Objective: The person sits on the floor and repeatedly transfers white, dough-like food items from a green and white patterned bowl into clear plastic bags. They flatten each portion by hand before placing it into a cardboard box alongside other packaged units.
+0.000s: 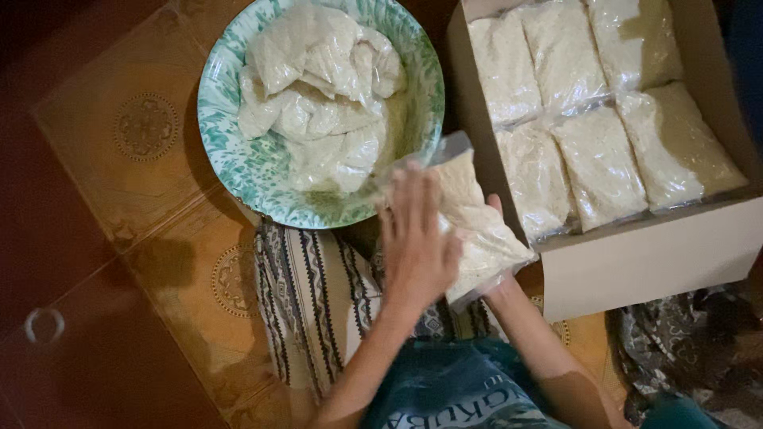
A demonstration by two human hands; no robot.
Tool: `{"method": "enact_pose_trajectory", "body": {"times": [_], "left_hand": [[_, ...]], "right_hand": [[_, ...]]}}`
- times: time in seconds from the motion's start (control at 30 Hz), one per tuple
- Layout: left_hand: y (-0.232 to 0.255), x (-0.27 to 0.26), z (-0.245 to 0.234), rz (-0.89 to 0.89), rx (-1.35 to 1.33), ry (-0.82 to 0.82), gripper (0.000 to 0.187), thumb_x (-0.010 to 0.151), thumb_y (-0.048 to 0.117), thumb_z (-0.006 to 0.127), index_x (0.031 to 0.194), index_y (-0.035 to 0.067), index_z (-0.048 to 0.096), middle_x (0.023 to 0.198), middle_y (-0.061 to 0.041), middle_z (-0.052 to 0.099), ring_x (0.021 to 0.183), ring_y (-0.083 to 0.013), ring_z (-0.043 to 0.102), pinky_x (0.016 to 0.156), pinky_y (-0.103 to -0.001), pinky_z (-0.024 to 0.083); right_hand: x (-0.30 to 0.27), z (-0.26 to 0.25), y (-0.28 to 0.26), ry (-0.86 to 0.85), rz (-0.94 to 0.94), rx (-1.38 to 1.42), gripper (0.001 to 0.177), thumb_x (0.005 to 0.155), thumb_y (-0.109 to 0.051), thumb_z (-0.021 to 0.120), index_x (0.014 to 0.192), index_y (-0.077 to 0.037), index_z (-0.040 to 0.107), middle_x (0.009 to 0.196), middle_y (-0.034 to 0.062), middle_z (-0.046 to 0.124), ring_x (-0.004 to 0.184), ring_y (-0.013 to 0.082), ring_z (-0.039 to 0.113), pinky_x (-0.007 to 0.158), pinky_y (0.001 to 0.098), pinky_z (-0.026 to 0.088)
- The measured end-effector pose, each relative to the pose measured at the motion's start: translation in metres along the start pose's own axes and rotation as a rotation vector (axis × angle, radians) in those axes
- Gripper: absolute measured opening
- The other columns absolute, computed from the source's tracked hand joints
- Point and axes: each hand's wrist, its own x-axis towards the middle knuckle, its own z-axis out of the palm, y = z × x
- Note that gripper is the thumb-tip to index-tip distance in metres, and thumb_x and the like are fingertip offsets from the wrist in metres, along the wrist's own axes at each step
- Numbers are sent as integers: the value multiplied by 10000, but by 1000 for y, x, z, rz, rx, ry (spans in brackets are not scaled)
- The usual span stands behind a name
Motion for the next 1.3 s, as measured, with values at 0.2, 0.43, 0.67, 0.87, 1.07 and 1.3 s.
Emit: {"method": "enact_pose_trajectory", "body": {"times": [0.2, 0.43, 0.67, 0.87, 1.07, 1.3], "left_hand": [[34, -17, 16, 189, -24, -80, 845, 1028, 528, 473, 1647, 66, 131, 1740, -147, 43, 1625, -335, 58, 1303, -607, 46], [9, 22, 11, 90, 41, -50, 854, 981, 589, 511, 1626, 199, 110, 1708, -136, 25, 1585, -339, 53, 1234, -684, -44], [-36, 61, -5, -72, 267, 71, 856, 1030, 517, 522, 1669, 124, 112, 1737, -186, 54, 1612, -391, 48, 1236, -721, -26], [-35, 28, 24, -305, -658, -9, 915, 989, 496, 646, 1608, -31, 225, 1578, -321, 358, 1422, -433, 418, 1120, -616, 408], [-37, 20, 28, -640, -1598, -162, 588, 875, 437, 744, 1252, 4, 619, 1001, -54, 695, 734, -106, 724, 419, -270, 591], [-22, 28, 48, -679, -1548, 18, 545, 958, 454, 697, 1236, -13, 655, 1068, -70, 652, 907, -123, 634, 644, -290, 531]], "right_hand": [[10, -2, 9, -96, -64, -296, 1031, 929, -798, 432, 1640, -58, 323, 1700, 173, 283, 1529, 355, 343, 1281, 517, 266], [-4, -8, 2, -226, -237, -632, 1170, 795, -892, 505, 1636, -98, 331, 1733, 119, 250, 1569, 291, 330, 1308, 499, 258], [-18, 1, -7, -125, 18, -451, 1151, 765, -891, 492, 1571, -78, 377, 1598, 150, 434, 1424, 368, 481, 1174, 631, 380], [1, 19, -18, 197, -62, -422, 947, 906, -764, 470, 1576, -97, 417, 1575, 150, 480, 1384, 365, 507, 1170, 557, 392], [-7, 21, -29, 374, -94, -475, 803, 983, -679, 453, 1553, -114, 460, 1545, 138, 515, 1348, 357, 525, 1162, 517, 399], [-25, 34, -40, 141, -10, -310, 854, 975, -712, 472, 1557, -90, 425, 1572, 173, 462, 1392, 410, 485, 1160, 624, 353]]}}
